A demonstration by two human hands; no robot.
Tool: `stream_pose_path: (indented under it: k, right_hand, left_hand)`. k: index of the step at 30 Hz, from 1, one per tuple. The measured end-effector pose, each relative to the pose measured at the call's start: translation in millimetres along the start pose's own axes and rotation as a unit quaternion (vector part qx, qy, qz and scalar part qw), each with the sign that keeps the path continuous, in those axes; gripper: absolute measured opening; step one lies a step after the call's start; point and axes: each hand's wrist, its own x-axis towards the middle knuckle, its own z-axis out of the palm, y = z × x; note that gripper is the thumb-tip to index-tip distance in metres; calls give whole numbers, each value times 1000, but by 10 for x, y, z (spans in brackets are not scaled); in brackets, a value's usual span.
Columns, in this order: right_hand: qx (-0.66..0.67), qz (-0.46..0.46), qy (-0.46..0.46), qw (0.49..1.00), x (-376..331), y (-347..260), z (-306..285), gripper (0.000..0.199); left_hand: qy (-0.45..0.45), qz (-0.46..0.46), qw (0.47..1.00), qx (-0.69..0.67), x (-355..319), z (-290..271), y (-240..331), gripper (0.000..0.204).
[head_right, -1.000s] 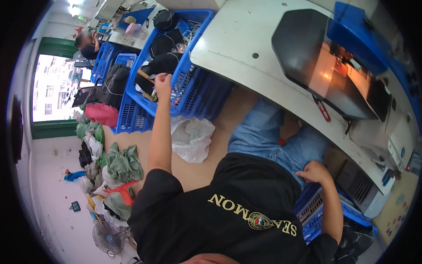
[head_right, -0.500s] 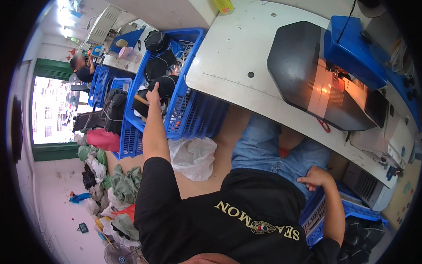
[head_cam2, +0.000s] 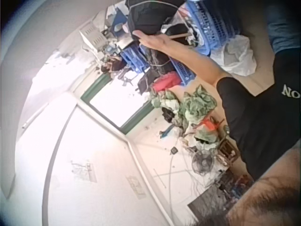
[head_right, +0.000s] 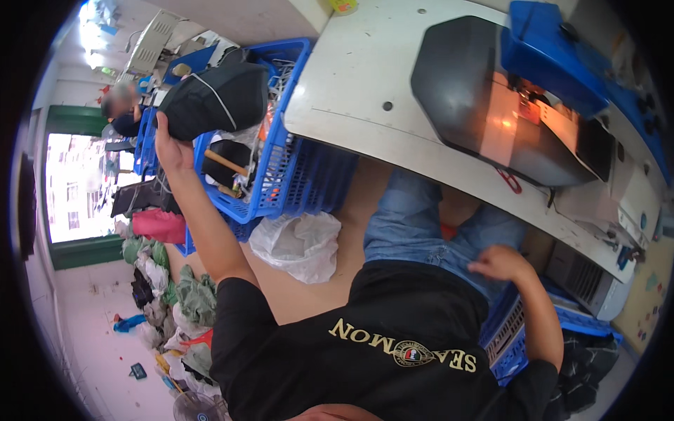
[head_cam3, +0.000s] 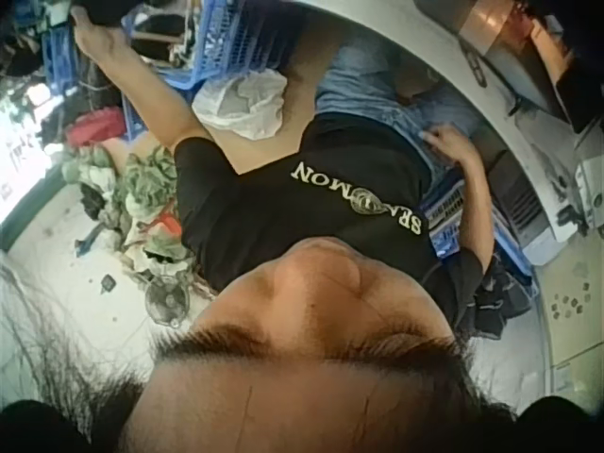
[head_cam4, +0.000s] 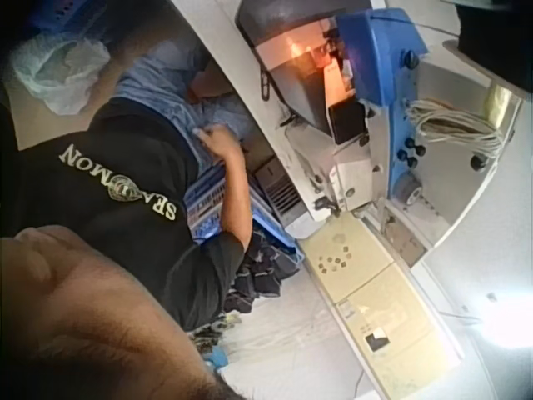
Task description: Sew together parts of a shoe upper and bundle them with a rubber band.
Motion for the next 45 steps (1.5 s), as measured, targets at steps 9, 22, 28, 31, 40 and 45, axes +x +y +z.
stream_pose_path:
  k: [9, 22, 28, 31, 40, 45]
  right_hand:
    - [142, -199, 409, 879, 410, -1227, -515, 52]
    - [-5, -136, 596, 791, 948, -1389, -616, 82]
    - [-26, -262, 628, 732, 1086, -1403, -667, 41]
    - [-39, -283, 638, 715, 1084, -1431, -634, 29]
    - [-49, -306, 626, 715, 1175, -1454, -634, 16]
    - [-21, -323, 607, 725, 1109, -1444, -652, 15]
  left_hand:
    - [-293, -272, 856, 329, -759, 1815, -1683, 30]
    - [-412, -25, 880, 235, -1599, 1982, -1199, 55]
    - [-458, 254, 655, 545, -1662, 1800, -1162, 99]
    - [-479, 246, 656, 529, -1622, 1809, -1177, 103]
    - [-507, 219, 636, 538, -1575, 1870, -1216, 106]
    - [-505, 232, 646, 523, -1553, 1863, -1218, 112]
